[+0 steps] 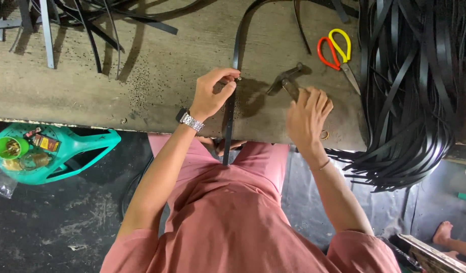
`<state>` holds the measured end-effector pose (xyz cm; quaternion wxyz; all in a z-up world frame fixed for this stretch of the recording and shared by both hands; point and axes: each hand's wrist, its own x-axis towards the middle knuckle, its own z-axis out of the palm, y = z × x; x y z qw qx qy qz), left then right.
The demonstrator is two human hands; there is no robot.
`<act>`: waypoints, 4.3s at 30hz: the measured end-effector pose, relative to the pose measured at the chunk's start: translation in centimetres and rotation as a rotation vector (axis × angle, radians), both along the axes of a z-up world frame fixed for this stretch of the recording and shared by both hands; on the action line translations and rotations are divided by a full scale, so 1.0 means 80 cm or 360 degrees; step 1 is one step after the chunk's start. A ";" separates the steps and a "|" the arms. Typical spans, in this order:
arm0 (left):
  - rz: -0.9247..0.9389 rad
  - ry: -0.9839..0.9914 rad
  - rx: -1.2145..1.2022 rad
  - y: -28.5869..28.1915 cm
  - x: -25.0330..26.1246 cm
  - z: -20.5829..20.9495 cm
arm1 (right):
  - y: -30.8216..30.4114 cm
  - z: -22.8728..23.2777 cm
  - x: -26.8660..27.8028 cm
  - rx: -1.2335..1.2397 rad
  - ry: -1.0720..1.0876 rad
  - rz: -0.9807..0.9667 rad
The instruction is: Hammering a long black leather strip on a workbench to flatten or prepare it for assembly.
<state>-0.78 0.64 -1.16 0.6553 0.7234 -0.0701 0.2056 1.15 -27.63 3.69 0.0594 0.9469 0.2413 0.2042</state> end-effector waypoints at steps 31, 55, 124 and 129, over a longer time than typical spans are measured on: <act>0.0271 0.0195 -0.0223 0.004 0.030 0.018 | 0.139 -0.039 0.000 0.0726 0.0401 0.0433; 0.0222 0.0139 -0.0084 0.003 0.031 0.026 | 0.137 -0.038 0.001 0.0705 0.0460 0.0435; 0.0022 -0.0054 0.0614 -0.003 0.026 -0.015 | 0.052 0.051 -0.005 0.0614 0.0713 0.0392; 0.0045 -0.0033 0.0697 -0.003 0.032 -0.011 | 0.039 0.068 0.000 0.1034 0.0963 0.0148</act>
